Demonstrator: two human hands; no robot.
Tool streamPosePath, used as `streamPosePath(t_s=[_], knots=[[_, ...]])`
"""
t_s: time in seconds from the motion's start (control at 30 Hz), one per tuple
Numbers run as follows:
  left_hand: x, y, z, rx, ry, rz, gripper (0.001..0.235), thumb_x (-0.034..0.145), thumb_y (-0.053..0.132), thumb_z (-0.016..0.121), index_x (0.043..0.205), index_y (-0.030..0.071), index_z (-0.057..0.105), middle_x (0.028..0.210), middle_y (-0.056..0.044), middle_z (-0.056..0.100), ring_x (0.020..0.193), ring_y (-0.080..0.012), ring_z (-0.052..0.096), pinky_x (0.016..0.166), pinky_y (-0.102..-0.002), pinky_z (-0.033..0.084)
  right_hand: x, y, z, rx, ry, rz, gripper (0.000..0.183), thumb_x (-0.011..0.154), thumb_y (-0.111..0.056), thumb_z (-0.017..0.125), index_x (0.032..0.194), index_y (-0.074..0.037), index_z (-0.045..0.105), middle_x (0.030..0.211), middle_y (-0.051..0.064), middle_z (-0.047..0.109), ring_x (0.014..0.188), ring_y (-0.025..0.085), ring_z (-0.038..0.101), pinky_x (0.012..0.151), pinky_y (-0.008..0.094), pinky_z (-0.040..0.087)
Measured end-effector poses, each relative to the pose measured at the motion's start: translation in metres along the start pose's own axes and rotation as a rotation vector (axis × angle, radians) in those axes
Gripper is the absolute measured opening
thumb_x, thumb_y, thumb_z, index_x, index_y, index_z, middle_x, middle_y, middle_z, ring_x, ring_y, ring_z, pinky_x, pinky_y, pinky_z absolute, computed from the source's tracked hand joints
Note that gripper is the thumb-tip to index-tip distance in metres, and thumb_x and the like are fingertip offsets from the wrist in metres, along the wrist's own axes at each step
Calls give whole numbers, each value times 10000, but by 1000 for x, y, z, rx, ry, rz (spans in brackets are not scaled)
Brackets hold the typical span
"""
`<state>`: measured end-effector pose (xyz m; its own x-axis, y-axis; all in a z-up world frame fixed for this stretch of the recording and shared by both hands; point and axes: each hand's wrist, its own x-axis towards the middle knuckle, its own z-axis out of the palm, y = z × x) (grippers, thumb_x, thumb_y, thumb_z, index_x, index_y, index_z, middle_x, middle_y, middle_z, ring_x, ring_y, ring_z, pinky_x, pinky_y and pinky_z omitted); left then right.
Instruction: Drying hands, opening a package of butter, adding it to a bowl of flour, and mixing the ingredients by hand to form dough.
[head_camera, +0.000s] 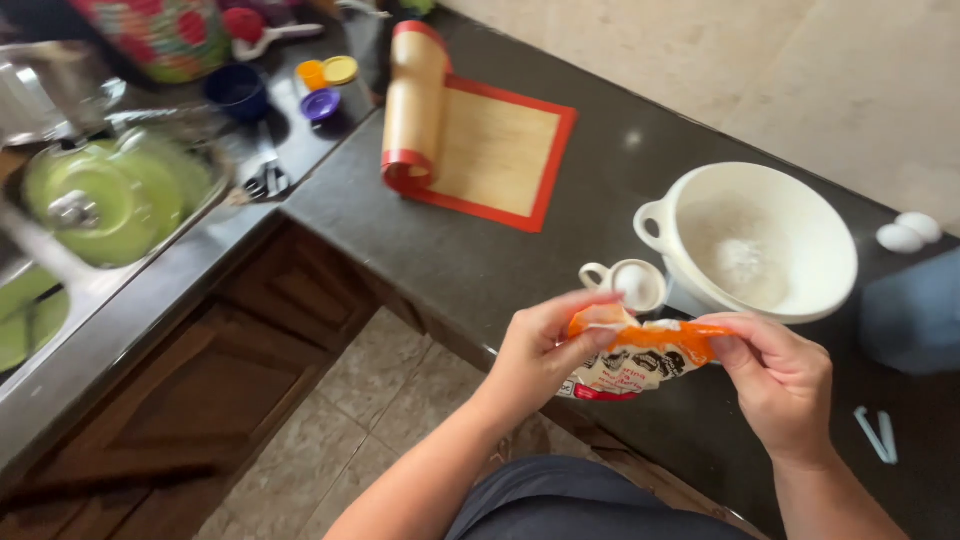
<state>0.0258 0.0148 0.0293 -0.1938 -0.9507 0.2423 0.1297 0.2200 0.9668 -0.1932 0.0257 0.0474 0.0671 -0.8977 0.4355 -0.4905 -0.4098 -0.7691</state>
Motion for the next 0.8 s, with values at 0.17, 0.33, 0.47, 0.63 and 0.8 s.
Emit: streamPosePath(t_s=[0.17,0.33,0.47,0.63,0.8], knots=[[-26,38,4,600,214,305,490,689,153,775,1123,139,547,988,-19,655,881,-183,644,793,-299,500,8,-11,14,-1,-193,-149,137,893,-112,570,901,-18,669,849,46,677,765,129,619,746,232,477],[-45,38,33,1258,368,469,122,780,105,569,703,98,475,599,-44,485,580,-254,473,555,-364,395,15,-20,34,-18,-378,-346,99,858,-112,581,814,-46,641,760,21,657,683,135,582,670,253,450],[-59,30,22,1306,443,446,147,734,1,573,685,92,468,589,-37,430,517,-229,400,488,-348,348,20,-38,44,36,-407,-450,93,843,-123,619,796,-44,634,754,25,656,688,135,588,667,255,446],[-82,40,-2,1414,493,382,123,755,79,611,708,92,498,624,-47,472,546,-236,469,502,-354,357,23,-45,90,210,-536,-569,229,783,-204,671,955,-57,633,934,49,675,844,159,638,783,267,482],[-125,67,-59,1575,502,312,91,712,106,598,717,112,508,673,-40,531,567,-234,504,480,-356,370,10,-85,153,404,-612,-561,90,826,-60,596,894,-53,656,857,45,693,759,131,644,734,238,502]])
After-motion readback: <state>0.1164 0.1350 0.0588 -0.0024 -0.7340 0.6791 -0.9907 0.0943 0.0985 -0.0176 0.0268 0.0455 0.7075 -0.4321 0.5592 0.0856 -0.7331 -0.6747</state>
